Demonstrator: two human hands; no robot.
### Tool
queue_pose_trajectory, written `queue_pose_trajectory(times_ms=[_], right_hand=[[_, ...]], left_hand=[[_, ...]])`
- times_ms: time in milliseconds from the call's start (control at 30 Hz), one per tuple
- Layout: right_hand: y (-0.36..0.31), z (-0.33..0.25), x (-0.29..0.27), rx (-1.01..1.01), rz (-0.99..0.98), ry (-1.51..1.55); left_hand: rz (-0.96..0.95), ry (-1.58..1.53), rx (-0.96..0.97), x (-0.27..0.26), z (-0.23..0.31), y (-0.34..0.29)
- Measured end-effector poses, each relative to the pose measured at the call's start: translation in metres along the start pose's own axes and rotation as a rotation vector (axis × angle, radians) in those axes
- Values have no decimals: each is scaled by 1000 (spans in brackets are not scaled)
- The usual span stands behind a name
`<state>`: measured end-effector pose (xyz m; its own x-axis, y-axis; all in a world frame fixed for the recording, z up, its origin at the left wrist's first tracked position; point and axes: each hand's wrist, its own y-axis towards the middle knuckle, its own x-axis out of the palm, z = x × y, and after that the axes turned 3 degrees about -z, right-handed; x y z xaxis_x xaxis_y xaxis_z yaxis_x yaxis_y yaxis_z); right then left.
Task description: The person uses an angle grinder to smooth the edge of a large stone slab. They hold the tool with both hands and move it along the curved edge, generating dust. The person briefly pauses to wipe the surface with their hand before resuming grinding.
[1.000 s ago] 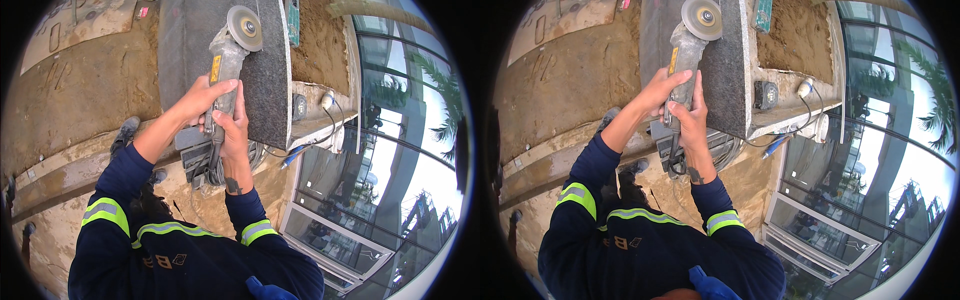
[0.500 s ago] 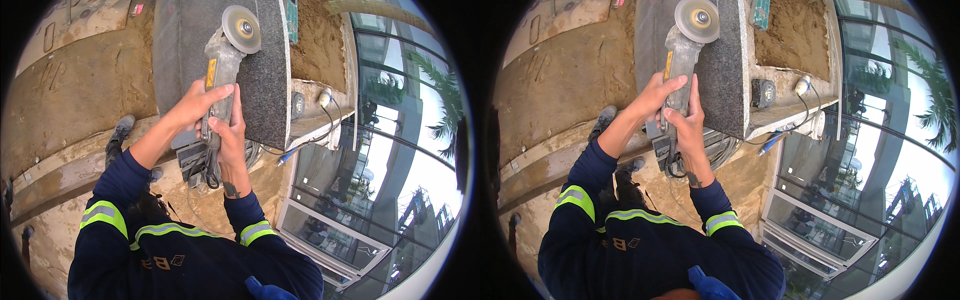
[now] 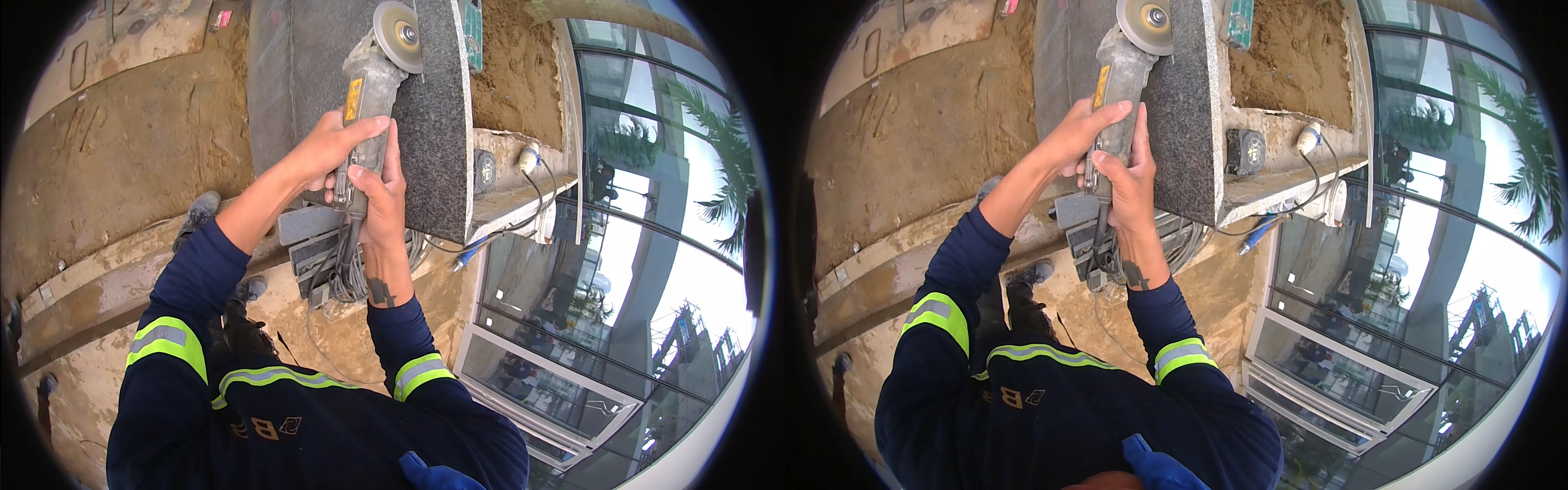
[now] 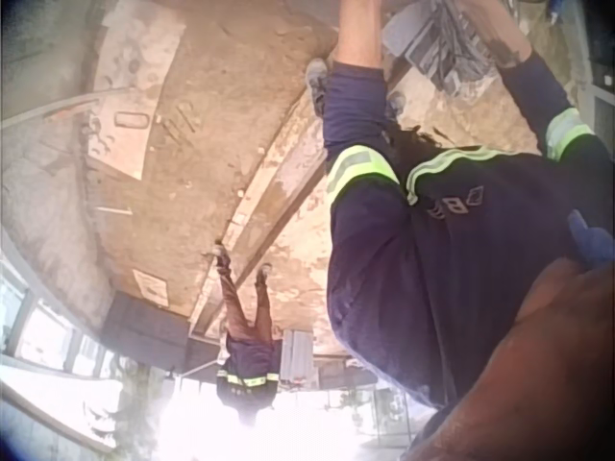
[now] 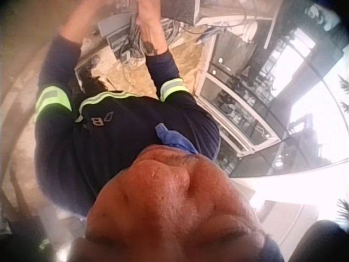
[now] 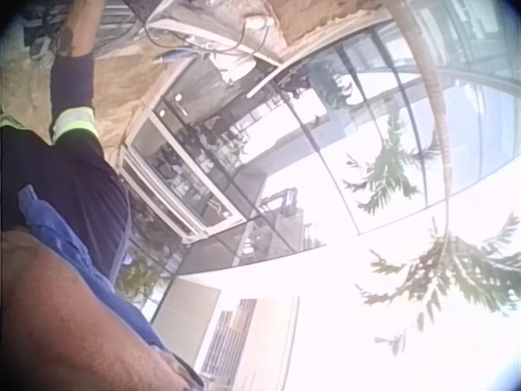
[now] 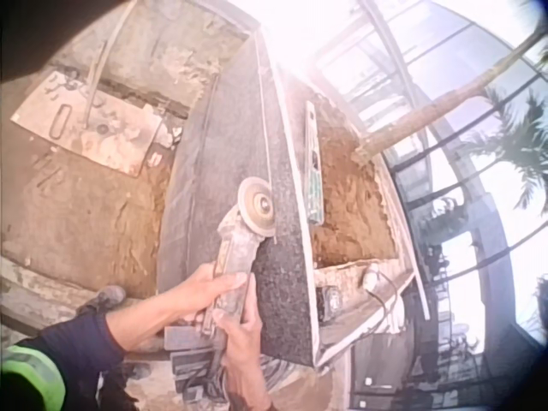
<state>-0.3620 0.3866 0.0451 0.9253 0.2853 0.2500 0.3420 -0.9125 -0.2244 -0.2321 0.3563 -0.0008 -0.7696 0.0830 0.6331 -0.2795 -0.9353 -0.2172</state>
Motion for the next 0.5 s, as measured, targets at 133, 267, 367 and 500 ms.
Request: queue_pose_trajectory(times_ms=[133, 267, 367, 500], right_hand=[[-13, 4, 0, 20, 22, -57], [-31, 8, -2, 51, 15, -79], [-42, 10, -3, 62, 33, -44], [-55, 15, -5, 54, 21, -72]], left_hand=[[-3, -40, 30, 1, -15, -7], [14, -24, 36, 6, -21, -27], [21, -16, 28, 15, -17, -42], [3, -26, 45, 15, -31, -47]])
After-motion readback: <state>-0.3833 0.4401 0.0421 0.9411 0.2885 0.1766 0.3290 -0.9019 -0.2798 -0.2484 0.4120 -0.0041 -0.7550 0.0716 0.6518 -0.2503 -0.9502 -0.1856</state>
